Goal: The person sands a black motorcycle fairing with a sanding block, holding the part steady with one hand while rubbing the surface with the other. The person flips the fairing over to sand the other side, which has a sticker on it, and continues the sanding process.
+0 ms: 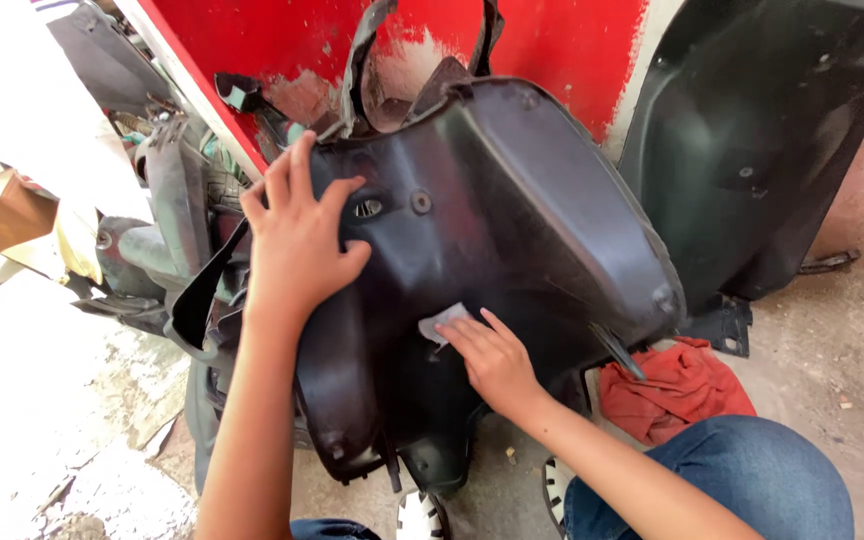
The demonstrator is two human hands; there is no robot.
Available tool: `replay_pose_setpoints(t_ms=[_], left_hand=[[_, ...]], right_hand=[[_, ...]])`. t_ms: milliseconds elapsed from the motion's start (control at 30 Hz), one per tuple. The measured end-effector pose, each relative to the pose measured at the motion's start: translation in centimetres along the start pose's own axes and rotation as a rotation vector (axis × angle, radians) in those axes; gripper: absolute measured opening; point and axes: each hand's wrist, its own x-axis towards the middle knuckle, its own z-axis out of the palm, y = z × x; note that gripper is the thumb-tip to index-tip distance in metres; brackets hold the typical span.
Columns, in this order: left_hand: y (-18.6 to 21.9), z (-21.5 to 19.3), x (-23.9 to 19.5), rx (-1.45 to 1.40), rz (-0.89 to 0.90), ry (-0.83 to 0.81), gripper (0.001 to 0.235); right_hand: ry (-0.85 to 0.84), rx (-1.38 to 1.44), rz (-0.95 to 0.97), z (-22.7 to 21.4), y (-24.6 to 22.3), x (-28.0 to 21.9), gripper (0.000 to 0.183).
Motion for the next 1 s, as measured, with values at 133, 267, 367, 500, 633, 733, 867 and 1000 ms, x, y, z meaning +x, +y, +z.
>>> replay_pose_setpoints(t_ms=[133, 267, 367, 500, 633, 733, 867, 1000], left_hand=[[1.5, -0.7, 0.3, -0.005, 0.035, 0.019, 0.067], [1.7, -0.8, 0.3, -0.118, -0.041, 0.079, 0.062], [1.5, -1.7, 0.5, -0.213, -0.157, 0.068, 0.052], [0.3, -1.1, 0.5, -0.280, -0.287, 0.061, 0.039], [0.4, -1.3, 0.8, -0.327, -0.338, 0.058, 0.039], [0.5, -1.4, 1.1, -0.396, -0.370, 0.058, 0.038], [-0.5, -0.5, 1.6, -0.451, -0.435, 0.048, 0.037], [-0.9, 0.6, 2.1, -0.436, -0.469, 0.049, 0.037]], right_hand=[[0.105, 0.252, 0.239, -0.6, -2.0, 0.5, 0.022], [-0.022, 1.061, 0.805, 1.1, -3.7, -0.9, 0.018], [-0.145, 1.298, 0.783, -2.6, -8.1, 1.0, 0.028], [-0.393, 0.845, 0.594, -5.6, -12.6, 2.0, 0.080], [-0.687, 0.553, 0.600, -1.5, -13.0, -0.8, 0.094], [-0.534, 0.623, 0.632, 2.2, -12.9, -3.2, 0.087], [-0.325, 0.580, 0.525, 2.2, -13.8, -2.0, 0.087], [-0.369, 0.535, 0.660, 1.0, -14.6, -1.4, 0.094]])
